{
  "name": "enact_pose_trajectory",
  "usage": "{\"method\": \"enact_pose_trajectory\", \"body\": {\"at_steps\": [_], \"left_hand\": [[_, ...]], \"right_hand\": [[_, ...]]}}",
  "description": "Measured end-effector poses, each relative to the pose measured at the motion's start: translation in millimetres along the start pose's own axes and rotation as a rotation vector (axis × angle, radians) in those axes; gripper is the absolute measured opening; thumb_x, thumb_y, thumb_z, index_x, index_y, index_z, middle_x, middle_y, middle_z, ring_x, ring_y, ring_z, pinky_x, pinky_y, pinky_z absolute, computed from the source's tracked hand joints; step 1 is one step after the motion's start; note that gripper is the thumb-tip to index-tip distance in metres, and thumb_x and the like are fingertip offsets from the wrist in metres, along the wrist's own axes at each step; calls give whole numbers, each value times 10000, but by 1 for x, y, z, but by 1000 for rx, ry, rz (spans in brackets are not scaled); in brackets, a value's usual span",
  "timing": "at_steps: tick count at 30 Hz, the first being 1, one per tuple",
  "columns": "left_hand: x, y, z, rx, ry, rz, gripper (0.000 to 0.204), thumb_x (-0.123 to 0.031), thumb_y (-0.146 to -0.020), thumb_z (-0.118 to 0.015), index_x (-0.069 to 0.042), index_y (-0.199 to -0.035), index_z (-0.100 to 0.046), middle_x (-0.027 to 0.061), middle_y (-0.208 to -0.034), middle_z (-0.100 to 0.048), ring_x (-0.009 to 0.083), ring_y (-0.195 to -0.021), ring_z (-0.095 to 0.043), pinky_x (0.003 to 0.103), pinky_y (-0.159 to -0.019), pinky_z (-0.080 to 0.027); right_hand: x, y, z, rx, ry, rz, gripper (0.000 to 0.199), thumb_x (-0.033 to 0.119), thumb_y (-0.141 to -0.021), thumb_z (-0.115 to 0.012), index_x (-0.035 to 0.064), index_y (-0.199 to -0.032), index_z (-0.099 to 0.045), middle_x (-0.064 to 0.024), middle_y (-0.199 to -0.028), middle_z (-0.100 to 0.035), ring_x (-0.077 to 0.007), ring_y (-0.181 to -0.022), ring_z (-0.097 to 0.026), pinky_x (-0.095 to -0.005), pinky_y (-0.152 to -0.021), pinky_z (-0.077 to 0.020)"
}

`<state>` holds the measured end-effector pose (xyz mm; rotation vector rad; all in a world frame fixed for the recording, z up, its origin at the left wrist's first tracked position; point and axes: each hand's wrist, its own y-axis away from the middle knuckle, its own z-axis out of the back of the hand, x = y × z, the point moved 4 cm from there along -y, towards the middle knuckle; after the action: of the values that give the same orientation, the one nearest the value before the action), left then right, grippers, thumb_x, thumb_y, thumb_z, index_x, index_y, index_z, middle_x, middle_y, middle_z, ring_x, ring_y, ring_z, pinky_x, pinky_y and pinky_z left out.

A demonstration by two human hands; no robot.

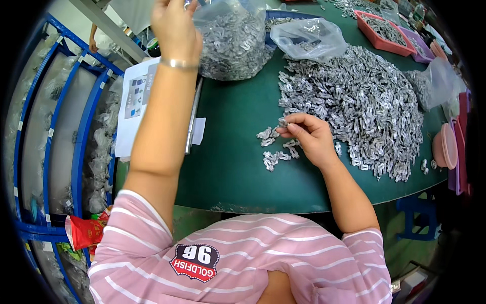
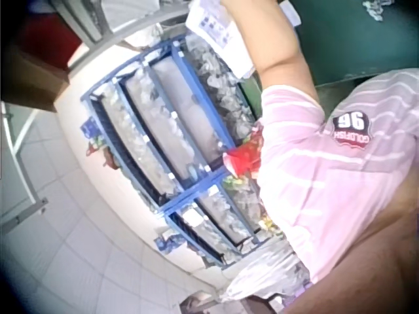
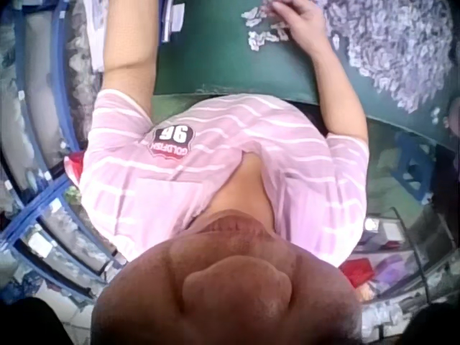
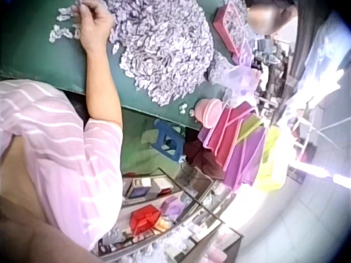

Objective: The person picks up small metal pieces from a pile on a green table by hand, turns them over to check them, and places them into groups.

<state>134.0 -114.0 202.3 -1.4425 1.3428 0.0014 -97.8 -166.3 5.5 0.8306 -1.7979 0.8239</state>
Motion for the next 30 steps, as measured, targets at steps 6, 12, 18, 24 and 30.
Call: {"method": "enact_pose_trajectory", "body": {"at_steps": [6, 12, 18, 24, 30], "left_hand": [[8, 160, 24, 295, -234, 617, 231, -165, -845, -602, 22, -958, -526, 33, -656, -538, 101, -498, -516, 198, -436, -408], [38, 240, 45, 329, 132, 1236, 178, -182, -874, -570, -6, -899, -581, 69, -766, -615, 117, -608, -603, 203, -506, -494], [42, 247, 40, 311, 438, 1270, 274, -245, -932, -450, 0, -988, -559, 73, -836, -613, 129, -732, -611, 232, -640, -509], [46, 246, 55, 91, 469, 1443, 280, -236, -943, -404, -9, -1057, -521, 40, -871, -574, 95, -667, -544, 198, -541, -457], [46, 240, 59, 90, 415, 1356, 200, -196, -934, -430, -27, -994, -517, -17, -680, -434, 38, -496, -342, 158, -375, -243]], "right_hand": [[6, 2, -8, 12, 92, 211, 125, -29, -833, -539, -35, -950, -582, -102, -983, -583, -159, -870, -592, -262, -769, -490], [8, 9, -23, -77, 301, 392, 277, -92, -731, -614, 17, -971, -532, -81, -965, -581, -146, -839, -580, -253, -738, -479], [12, 10, -28, -127, 500, 512, 264, -107, -731, -579, 10, -965, -547, -92, -877, -616, -177, -779, -621, -271, -699, -501], [22, 4, -25, 20, 488, 401, 229, -100, -749, -537, 1, -949, -581, -101, -882, -618, -193, -777, -618, -279, -699, -490], [13, 8, -8, 236, 1258, 186, 139, 22, -671, -665, 22, -805, -626, -100, -814, -541, -287, -797, -525, -365, -715, -432]]}}
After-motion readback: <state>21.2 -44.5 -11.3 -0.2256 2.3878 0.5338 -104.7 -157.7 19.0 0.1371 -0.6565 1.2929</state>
